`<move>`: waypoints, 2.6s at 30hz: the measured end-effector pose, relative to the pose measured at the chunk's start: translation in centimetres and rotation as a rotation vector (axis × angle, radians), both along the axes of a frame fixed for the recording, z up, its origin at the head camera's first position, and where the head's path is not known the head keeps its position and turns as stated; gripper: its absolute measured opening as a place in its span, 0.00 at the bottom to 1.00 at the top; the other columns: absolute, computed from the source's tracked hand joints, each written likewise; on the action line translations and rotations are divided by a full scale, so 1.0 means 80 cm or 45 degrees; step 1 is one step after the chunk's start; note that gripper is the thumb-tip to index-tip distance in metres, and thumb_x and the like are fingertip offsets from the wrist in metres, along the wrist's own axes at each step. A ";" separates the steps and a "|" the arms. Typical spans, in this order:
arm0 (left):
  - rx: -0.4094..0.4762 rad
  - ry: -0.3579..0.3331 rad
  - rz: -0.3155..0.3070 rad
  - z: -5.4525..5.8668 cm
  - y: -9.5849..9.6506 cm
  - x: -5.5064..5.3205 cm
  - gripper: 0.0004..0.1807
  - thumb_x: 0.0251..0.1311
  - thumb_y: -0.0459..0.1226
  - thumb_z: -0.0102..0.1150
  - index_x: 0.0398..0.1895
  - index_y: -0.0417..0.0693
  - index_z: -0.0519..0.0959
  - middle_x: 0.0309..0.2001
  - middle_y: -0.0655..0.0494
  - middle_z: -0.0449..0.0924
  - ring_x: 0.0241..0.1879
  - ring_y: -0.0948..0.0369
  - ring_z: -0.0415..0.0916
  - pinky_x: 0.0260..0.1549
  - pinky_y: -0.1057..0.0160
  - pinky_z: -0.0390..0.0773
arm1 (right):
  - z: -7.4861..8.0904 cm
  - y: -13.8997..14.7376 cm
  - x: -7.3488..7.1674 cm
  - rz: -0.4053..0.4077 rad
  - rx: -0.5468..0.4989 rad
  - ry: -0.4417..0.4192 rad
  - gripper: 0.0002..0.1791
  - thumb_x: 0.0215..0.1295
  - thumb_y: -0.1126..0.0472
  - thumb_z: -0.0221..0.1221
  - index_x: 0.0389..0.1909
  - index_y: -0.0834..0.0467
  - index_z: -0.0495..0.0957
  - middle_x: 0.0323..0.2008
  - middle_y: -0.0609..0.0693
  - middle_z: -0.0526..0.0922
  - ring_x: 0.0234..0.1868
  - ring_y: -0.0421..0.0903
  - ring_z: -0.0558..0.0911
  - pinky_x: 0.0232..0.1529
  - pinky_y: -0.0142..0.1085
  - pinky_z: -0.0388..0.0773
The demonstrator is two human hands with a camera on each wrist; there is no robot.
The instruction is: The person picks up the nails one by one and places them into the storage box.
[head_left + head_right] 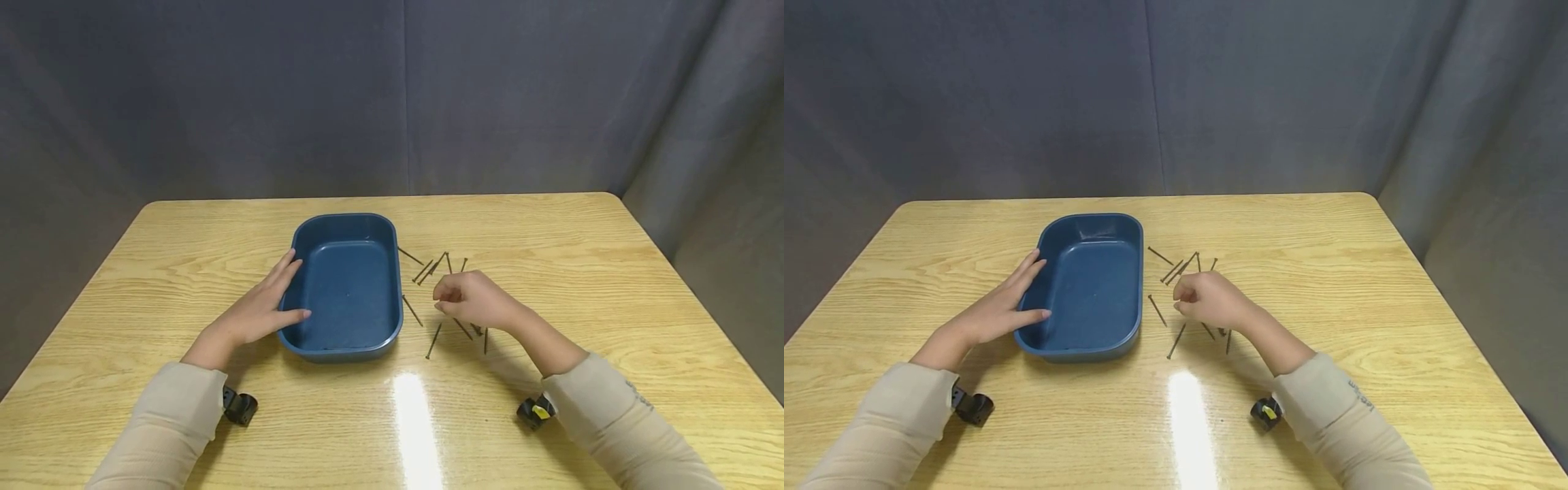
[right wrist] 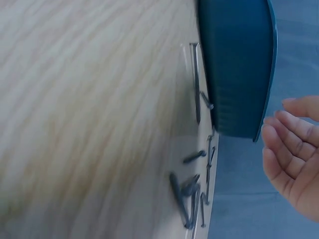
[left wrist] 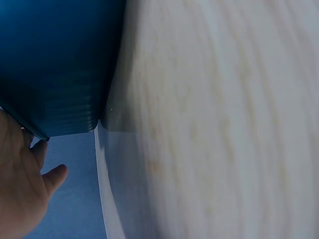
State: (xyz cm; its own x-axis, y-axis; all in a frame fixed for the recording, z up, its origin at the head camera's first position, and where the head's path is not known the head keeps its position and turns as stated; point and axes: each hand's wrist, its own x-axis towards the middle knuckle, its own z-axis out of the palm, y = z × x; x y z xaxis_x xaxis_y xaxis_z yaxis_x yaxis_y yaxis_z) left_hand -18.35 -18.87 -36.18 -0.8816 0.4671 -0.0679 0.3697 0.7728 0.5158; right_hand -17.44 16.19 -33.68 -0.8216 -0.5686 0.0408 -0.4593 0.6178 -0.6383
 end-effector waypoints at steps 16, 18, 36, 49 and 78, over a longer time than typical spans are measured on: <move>0.012 0.007 -0.003 0.000 0.000 -0.001 0.46 0.52 0.53 0.50 0.67 0.47 0.38 0.66 0.59 0.24 0.64 0.50 0.35 0.52 0.41 0.49 | -0.011 0.021 -0.007 -0.055 0.080 -0.061 0.07 0.55 0.66 0.54 0.33 0.65 0.76 0.27 0.48 0.77 0.29 0.41 0.75 0.32 0.35 0.72; 0.008 0.003 -0.001 0.000 0.000 -0.001 0.46 0.52 0.54 0.50 0.67 0.47 0.38 0.66 0.59 0.24 0.64 0.50 0.35 0.52 0.41 0.49 | -0.012 0.023 -0.008 -0.057 0.088 -0.053 0.06 0.55 0.67 0.54 0.33 0.65 0.76 0.27 0.49 0.78 0.29 0.42 0.75 0.32 0.36 0.72; 0.001 -0.022 0.007 0.000 -0.001 -0.001 0.48 0.51 0.57 0.49 0.67 0.49 0.37 0.66 0.61 0.22 0.64 0.51 0.34 0.52 0.41 0.49 | -0.021 0.044 -0.016 -0.102 0.142 -0.036 0.04 0.55 0.67 0.54 0.30 0.63 0.76 0.27 0.49 0.78 0.31 0.44 0.76 0.34 0.38 0.73; 0.009 -0.014 0.010 -0.002 -0.001 -0.001 0.47 0.52 0.56 0.49 0.67 0.48 0.37 0.66 0.60 0.23 0.64 0.49 0.35 0.52 0.41 0.48 | -0.026 0.055 -0.022 -0.130 0.181 -0.005 0.07 0.55 0.67 0.53 0.33 0.65 0.76 0.29 0.52 0.79 0.33 0.48 0.77 0.33 0.39 0.73; 0.028 -0.027 0.027 0.000 0.001 0.001 0.46 0.52 0.53 0.50 0.67 0.49 0.38 0.66 0.62 0.23 0.63 0.49 0.36 0.52 0.41 0.49 | -0.027 0.049 -0.037 -0.121 0.384 -0.046 0.08 0.53 0.67 0.55 0.35 0.64 0.75 0.29 0.51 0.76 0.32 0.47 0.74 0.34 0.41 0.71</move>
State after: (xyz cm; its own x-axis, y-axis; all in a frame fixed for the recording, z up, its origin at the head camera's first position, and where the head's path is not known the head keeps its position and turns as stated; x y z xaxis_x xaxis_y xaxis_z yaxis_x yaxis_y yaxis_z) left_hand -18.29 -18.81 -36.19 -0.8896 0.4501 -0.0769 0.3422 0.7687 0.5404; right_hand -20.44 20.08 -35.87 -0.8696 -0.4710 -0.1483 -0.3705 0.8208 -0.4348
